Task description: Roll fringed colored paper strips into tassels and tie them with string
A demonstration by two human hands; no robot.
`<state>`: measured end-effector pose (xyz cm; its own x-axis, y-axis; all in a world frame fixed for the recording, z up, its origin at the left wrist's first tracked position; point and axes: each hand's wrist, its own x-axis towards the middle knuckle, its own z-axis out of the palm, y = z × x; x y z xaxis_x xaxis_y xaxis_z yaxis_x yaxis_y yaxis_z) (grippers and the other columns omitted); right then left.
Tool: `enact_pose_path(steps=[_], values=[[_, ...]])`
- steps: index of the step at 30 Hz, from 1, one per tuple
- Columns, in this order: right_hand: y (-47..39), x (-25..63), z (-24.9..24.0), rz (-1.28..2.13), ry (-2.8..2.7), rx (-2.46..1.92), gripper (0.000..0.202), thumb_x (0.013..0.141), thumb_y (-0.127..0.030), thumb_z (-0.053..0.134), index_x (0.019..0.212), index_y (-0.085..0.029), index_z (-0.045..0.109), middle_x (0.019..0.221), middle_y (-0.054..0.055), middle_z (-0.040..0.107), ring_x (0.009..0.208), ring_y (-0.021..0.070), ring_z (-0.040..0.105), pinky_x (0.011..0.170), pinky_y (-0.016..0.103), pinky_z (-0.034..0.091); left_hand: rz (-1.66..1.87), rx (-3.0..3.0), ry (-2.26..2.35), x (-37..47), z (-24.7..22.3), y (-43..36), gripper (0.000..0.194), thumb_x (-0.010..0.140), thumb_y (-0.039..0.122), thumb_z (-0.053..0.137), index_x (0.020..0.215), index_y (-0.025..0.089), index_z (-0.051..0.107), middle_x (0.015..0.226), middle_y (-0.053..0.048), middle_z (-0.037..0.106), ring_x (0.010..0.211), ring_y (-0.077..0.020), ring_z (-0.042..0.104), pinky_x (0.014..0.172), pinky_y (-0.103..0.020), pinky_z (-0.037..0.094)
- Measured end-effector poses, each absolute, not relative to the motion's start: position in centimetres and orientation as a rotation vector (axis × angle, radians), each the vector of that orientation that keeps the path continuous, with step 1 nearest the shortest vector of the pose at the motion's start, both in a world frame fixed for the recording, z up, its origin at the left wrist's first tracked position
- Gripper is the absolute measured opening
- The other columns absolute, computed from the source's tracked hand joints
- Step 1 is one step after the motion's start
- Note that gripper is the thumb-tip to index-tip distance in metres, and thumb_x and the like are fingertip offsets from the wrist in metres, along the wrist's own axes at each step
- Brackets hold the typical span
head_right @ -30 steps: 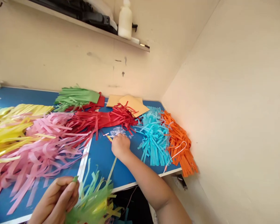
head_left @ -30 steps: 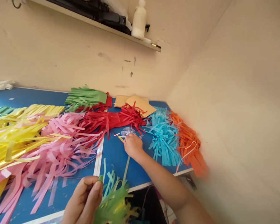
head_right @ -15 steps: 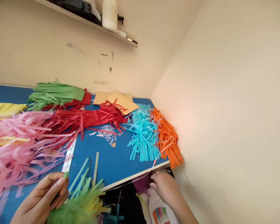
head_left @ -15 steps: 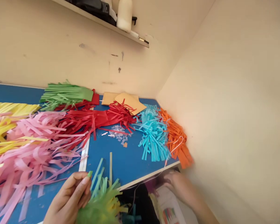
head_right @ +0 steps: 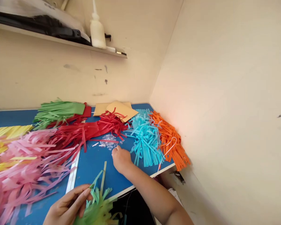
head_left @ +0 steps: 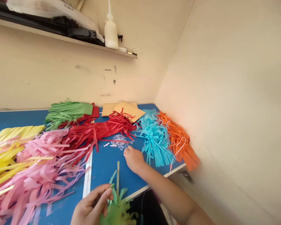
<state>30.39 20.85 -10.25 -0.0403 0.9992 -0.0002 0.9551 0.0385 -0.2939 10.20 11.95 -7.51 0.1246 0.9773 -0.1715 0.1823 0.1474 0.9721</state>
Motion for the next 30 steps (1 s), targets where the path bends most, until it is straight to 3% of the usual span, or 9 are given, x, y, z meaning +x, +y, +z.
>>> enact_pose_path(steps=[5, 12, 15, 19, 25, 30], values=[[20.9, 30.9, -9.9, 0.345, -2.056, -2.049, 0.017, 0.096, -0.026, 0.058, 0.111, -0.021, 0.063, 0.111, 0.006, 0.066, 0.092, 0.0211, 0.066, 0.075, 0.029, 0.048, 0.930, 1.224, 1.271, 11.4, -6.7, 12.1, 0.043, 0.070, 0.060, 0.070, 0.086, 0.020, 0.071, 0.059, 0.002, 0.064, 0.044, -0.0126, 0.051, 0.048, -0.024, 0.043], [19.6, 30.5, -7.8, 0.532, -2.010, -1.878, 0.009, 0.093, -0.016, 0.059, 0.091, -0.018, 0.067, 0.102, 0.005, 0.069, 0.091, 0.0187, 0.067, 0.079, 0.028, 0.049, 0.975, 1.351, 1.306, 11.6, -7.0, 12.0, 0.037, 0.075, 0.057, 0.068, 0.084, 0.021, 0.073, 0.060, 0.001, 0.065, 0.053, -0.0149, 0.057, 0.053, -0.024, 0.047], [16.1, 29.8, -7.6, 0.918, -1.783, -1.530, 0.005, 0.090, -0.021, 0.063, 0.087, -0.019, 0.067, 0.087, 0.001, 0.070, 0.080, 0.0143, 0.067, 0.075, 0.023, 0.051, 1.006, 1.492, 1.313, 10.8, -7.7, 12.8, 0.035, 0.074, 0.056, 0.069, 0.080, 0.022, 0.075, 0.074, -0.003, 0.072, 0.064, -0.0171, 0.064, 0.058, -0.023, 0.051], [12.0, 28.8, -8.4, 1.297, -1.233, -1.119, 0.022, 0.079, -0.039, 0.075, 0.080, -0.018, 0.067, 0.080, 0.002, 0.069, 0.075, 0.0162, 0.066, 0.072, 0.026, 0.052, 0.960, 1.583, 1.271, 10.8, -7.7, 13.2, 0.035, 0.075, 0.057, 0.067, 0.080, 0.024, 0.076, 0.077, -0.003, 0.075, 0.068, -0.0186, 0.068, 0.062, -0.023, 0.054], [10.4, 28.8, -8.2, 1.297, -1.167, -1.089, 0.027, 0.085, -0.045, 0.068, 0.085, -0.018, 0.067, 0.077, 0.001, 0.065, 0.070, 0.0146, 0.063, 0.068, 0.024, 0.051, 0.913, 1.721, 1.286, 11.5, -6.8, 12.8, 0.035, 0.080, 0.056, 0.062, 0.072, 0.024, 0.073, 0.071, -0.002, 0.073, 0.064, -0.0174, 0.067, 0.060, -0.023, 0.053], [10.2, 29.1, -8.2, 1.242, -1.199, -1.132, 0.023, 0.087, -0.041, 0.066, 0.084, -0.018, 0.067, 0.070, 0.000, 0.064, 0.064, 0.0133, 0.062, 0.064, 0.023, 0.050, 0.944, 1.803, 1.268, 11.7, -6.6, 12.5, 0.033, 0.082, 0.053, 0.060, 0.072, 0.024, 0.073, 0.071, -0.002, 0.073, 0.064, -0.0167, 0.068, 0.060, -0.022, 0.053]])
